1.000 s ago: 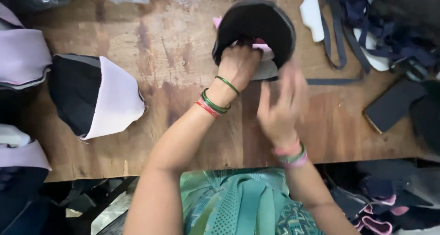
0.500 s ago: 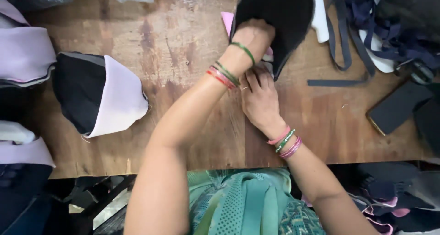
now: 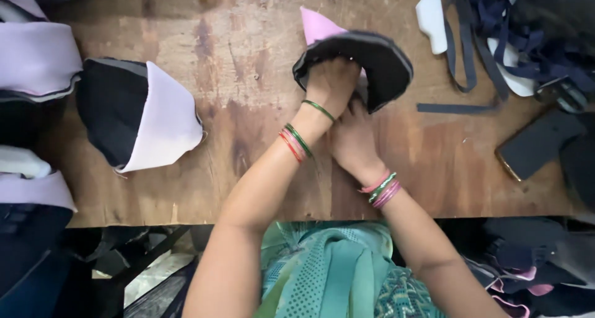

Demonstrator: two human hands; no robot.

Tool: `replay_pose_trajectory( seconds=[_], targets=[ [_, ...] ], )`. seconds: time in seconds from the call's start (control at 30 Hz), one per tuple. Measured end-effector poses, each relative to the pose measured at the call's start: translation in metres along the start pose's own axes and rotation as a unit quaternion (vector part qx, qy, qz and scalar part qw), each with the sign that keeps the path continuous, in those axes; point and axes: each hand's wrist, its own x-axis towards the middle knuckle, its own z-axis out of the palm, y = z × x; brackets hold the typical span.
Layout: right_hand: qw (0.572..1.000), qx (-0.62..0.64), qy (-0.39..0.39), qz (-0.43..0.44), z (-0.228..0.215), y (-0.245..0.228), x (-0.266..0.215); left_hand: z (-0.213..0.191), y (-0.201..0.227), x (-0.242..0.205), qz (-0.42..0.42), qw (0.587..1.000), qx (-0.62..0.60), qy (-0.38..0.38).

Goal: Turning fabric shoe upper components right-side out and smoothing them on a workbench.

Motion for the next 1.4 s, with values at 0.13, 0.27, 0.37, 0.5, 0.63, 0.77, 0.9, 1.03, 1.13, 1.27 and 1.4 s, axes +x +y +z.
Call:
replay_pose_trajectory(
  seconds=[0.13, 0.27, 0.37, 0.5, 0.63, 0.77, 0.9, 1.03, 1.13, 1.27, 1.4],
  targets=[
    [0.987, 0.078, -0.138, -0.005, -0.076, 0.003, 0.010, -0.017, 0.023, -0.027, -0.008, 1.000, 0.003, 0.003],
    [0.971, 0.142, -0.179, 0.077, -0.117, -0.036, 0.022, -0.024, 0.034, -0.053, -0.042, 0.998, 0.030, 0.031],
    [0.995, 0.070, -0.055, 0.050, -0.052, 0.000, 0.024, -0.018, 0.037, -0.056, -0.072, 0.996, 0.042, 0.023],
    [0.990, -0.046, -0.079, 0.111, -0.022, 0.033, 0.038, -0.010, 0.034, -0.050, -0.093, 0.994, 0.054, 0.025],
    [0.994, -0.093, -0.003, 0.054, -0.023, 0.025, 0.031, -0.012, 0.028, -0.043, -0.099, 0.994, -0.004, -0.054],
    [0.994, -0.087, -0.033, 0.051, -0.049, 0.007, 0.040, -0.011, 0.032, -0.041, -0.088, 0.984, 0.018, -0.154],
    [0.986, -0.003, -0.105, 0.130, -0.016, -0.001, 0.072, 0.011, 0.031, -0.041, -0.079, 0.984, 0.117, -0.108],
    [0.996, 0.028, -0.056, 0.062, 0.055, 0.051, 0.098, 0.017, 0.026, -0.042, -0.077, 0.984, 0.130, -0.099],
    [0.983, 0.088, -0.060, 0.148, 0.011, 0.016, 0.121, -0.012, 0.024, -0.036, -0.049, 0.980, 0.145, -0.129],
    [0.997, -0.078, 0.023, 0.009, 0.043, 0.029, 0.103, -0.033, 0.026, -0.028, -0.095, 0.981, 0.150, -0.081],
    [0.992, -0.083, 0.098, 0.006, 0.036, 0.029, 0.126, -0.018, 0.027, -0.028, -0.069, 0.967, 0.228, -0.085]
  ],
)
